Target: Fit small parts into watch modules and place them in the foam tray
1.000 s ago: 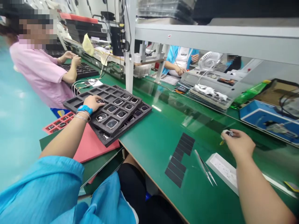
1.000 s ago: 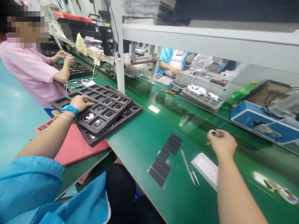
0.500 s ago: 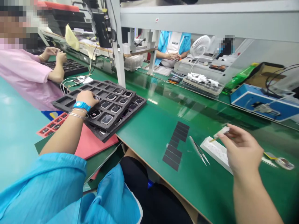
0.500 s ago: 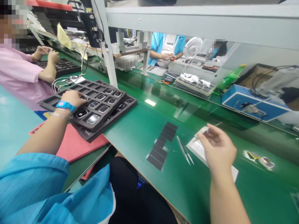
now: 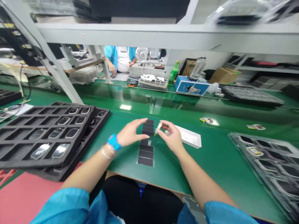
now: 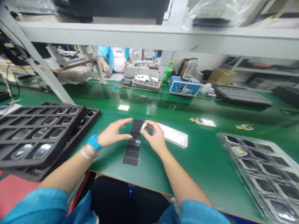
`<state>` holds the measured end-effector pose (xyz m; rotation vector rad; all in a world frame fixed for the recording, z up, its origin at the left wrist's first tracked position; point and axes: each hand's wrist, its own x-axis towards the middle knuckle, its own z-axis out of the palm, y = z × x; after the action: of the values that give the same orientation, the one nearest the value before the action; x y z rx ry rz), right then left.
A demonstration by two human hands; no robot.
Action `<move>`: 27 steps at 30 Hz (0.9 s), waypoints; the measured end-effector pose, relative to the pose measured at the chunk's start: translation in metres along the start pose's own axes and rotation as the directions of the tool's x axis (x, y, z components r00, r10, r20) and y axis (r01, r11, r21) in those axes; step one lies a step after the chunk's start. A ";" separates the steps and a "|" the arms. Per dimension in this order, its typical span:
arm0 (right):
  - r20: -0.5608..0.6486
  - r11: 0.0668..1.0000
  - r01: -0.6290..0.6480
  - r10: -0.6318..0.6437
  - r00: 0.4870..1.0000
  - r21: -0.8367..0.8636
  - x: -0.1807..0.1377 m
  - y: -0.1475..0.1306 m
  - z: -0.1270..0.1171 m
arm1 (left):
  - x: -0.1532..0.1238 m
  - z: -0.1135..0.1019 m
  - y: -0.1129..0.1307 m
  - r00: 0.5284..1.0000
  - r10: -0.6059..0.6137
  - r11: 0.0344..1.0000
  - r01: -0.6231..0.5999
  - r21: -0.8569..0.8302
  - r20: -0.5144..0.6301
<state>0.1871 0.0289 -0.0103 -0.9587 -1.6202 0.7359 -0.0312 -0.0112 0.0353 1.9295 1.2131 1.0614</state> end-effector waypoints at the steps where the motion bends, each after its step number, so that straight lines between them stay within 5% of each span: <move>1: 0.029 1.000 0.011 -0.010 1.000 -0.012 -0.003 0.000 0.002 | 0.013 0.017 -0.005 0.999 0.009 0.995 -0.003 -0.102 0.052; 5: 0.059 0.999 -0.021 0.019 0.998 0.033 -0.009 -0.003 0.005 | 0.033 0.044 -0.023 0.981 -0.030 0.870 0.120 -0.477 0.193; 8: 0.110 0.990 -0.072 0.059 0.992 0.119 -0.010 -0.006 0.006 | 0.026 0.042 -0.029 0.980 -0.097 0.807 0.179 -0.563 0.173; 11: 0.151 1.000 0.000 0.000 0.988 -0.004 -0.010 -0.009 0.005 | 0.020 0.042 -0.031 0.980 -0.152 0.743 0.199 -0.639 0.129; 15: 0.152 0.979 0.144 -0.121 0.981 -0.148 -0.012 -0.008 0.006 | 0.019 0.050 -0.032 0.969 -0.233 0.696 0.223 -0.682 0.079; 27: 0.123 0.961 0.168 -0.144 0.982 -0.217 -0.016 0.001 0.011 | 0.017 0.060 -0.030 0.970 -0.241 0.694 0.181 -0.697 0.012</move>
<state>0.1784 0.0157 -0.0212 -0.9518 -1.8803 0.5073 0.0125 0.0115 -0.0130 1.1362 0.8586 1.2475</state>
